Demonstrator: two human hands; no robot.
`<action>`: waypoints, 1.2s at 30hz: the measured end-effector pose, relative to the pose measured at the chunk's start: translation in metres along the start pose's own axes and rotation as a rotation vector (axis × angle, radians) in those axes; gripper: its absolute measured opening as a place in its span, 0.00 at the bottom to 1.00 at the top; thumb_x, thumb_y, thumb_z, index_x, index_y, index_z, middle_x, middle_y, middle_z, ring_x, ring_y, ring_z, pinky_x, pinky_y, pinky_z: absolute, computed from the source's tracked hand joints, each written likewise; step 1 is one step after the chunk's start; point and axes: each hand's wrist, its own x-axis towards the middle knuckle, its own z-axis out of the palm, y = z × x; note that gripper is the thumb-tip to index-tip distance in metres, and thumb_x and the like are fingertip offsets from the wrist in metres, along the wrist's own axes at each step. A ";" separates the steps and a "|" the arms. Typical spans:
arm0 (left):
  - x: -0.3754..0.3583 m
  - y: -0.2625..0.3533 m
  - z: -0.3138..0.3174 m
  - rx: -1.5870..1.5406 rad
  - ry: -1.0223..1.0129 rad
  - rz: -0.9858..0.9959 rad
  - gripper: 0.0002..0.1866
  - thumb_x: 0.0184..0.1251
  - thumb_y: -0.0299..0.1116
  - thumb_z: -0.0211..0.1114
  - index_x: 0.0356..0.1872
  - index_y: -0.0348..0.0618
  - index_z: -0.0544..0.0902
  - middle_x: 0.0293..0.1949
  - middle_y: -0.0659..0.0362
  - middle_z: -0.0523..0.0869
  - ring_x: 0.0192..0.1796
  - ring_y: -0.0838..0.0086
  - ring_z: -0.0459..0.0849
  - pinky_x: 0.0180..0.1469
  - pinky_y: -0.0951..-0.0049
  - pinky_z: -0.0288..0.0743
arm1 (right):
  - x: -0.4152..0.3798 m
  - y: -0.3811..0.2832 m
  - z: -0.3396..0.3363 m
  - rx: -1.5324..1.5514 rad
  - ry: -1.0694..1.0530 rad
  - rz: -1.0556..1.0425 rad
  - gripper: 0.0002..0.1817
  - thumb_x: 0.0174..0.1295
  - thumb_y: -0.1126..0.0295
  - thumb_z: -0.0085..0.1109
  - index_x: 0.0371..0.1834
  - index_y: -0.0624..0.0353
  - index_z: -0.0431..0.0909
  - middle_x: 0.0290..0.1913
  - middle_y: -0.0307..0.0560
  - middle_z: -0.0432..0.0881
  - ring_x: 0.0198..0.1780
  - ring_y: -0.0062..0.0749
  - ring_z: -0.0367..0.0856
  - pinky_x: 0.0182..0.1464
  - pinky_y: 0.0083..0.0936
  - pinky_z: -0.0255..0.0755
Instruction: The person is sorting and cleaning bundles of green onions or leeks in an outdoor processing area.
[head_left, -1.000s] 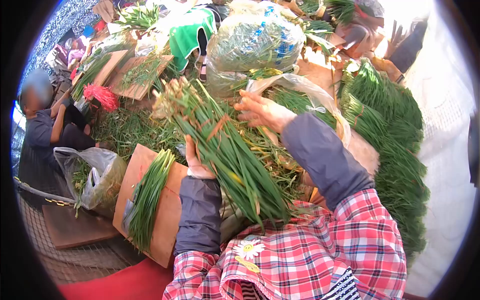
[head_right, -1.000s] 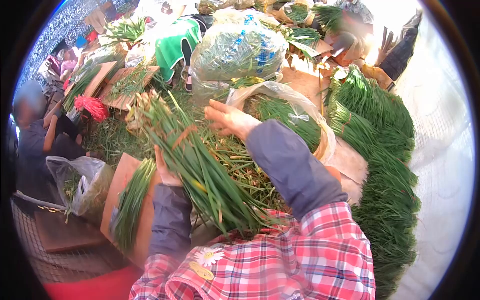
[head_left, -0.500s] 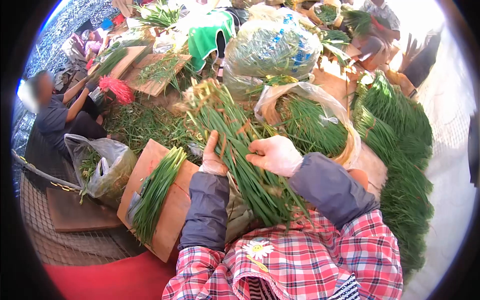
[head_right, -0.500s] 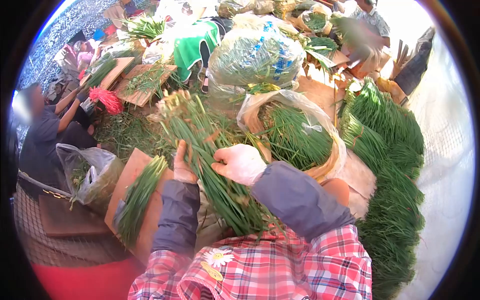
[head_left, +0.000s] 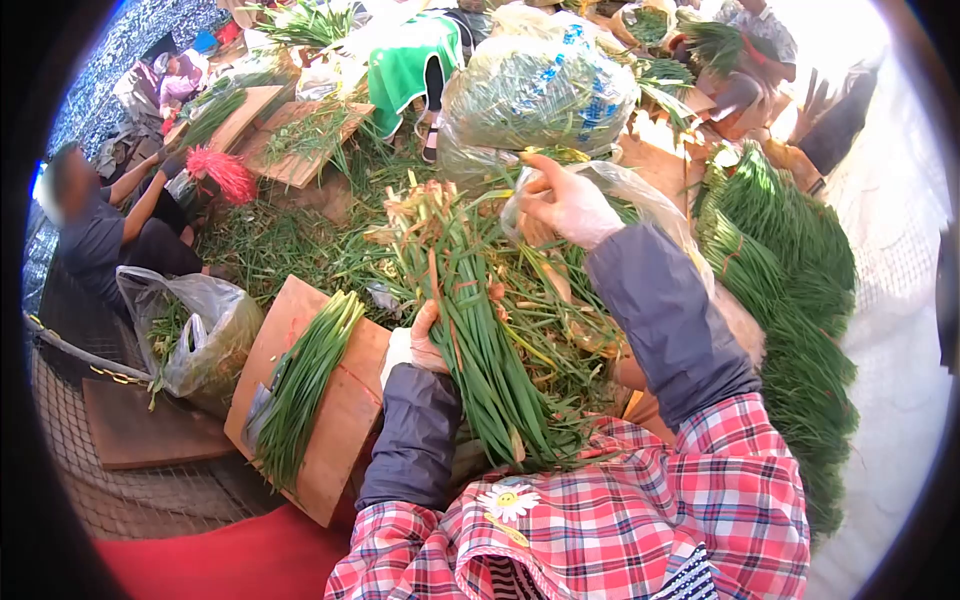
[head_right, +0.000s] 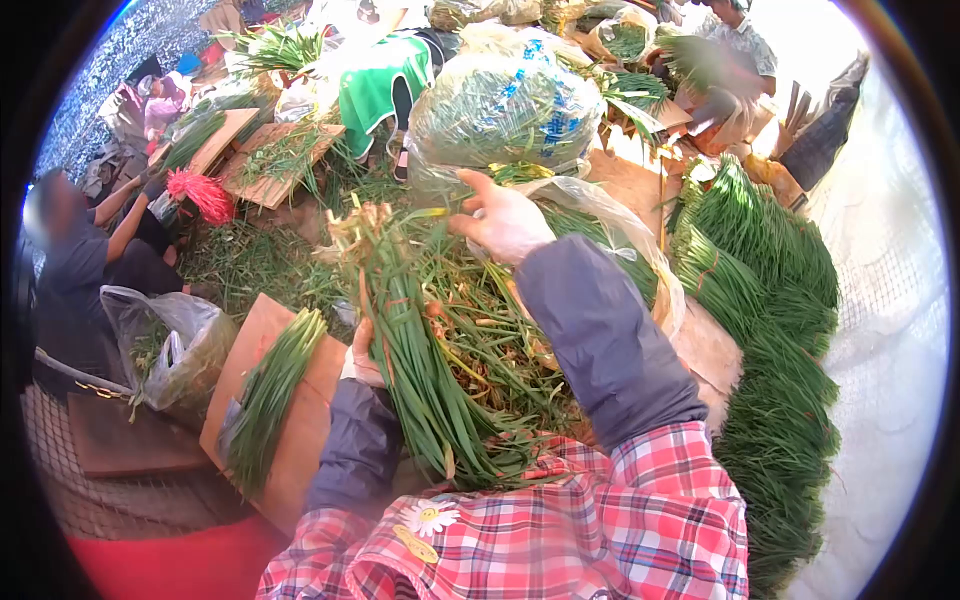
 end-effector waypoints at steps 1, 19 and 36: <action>0.000 -0.001 0.000 0.009 -0.008 0.042 0.42 0.56 0.53 0.62 0.68 0.39 0.58 0.59 0.40 0.71 0.52 0.51 0.77 0.52 0.52 0.75 | -0.007 0.017 0.003 0.100 0.075 0.061 0.28 0.57 0.59 0.61 0.60 0.57 0.70 0.34 0.48 0.84 0.36 0.32 0.81 0.36 0.29 0.73; -0.025 0.027 -0.031 -0.192 0.033 -0.238 0.38 0.61 0.60 0.53 0.64 0.41 0.65 0.59 0.44 0.72 0.55 0.50 0.76 0.53 0.42 0.73 | -0.054 0.096 0.199 -0.453 -0.758 -0.027 0.50 0.43 0.60 0.69 0.71 0.41 0.51 0.59 0.53 0.73 0.64 0.44 0.68 0.64 0.49 0.57; 0.000 0.020 -0.059 0.091 0.506 -0.038 0.30 0.61 0.49 0.60 0.61 0.43 0.70 0.55 0.50 0.77 0.54 0.55 0.78 0.55 0.52 0.74 | -0.095 0.070 0.092 1.149 -0.459 0.695 0.33 0.63 0.43 0.51 0.63 0.56 0.68 0.48 0.37 0.79 0.39 0.20 0.75 0.41 0.23 0.69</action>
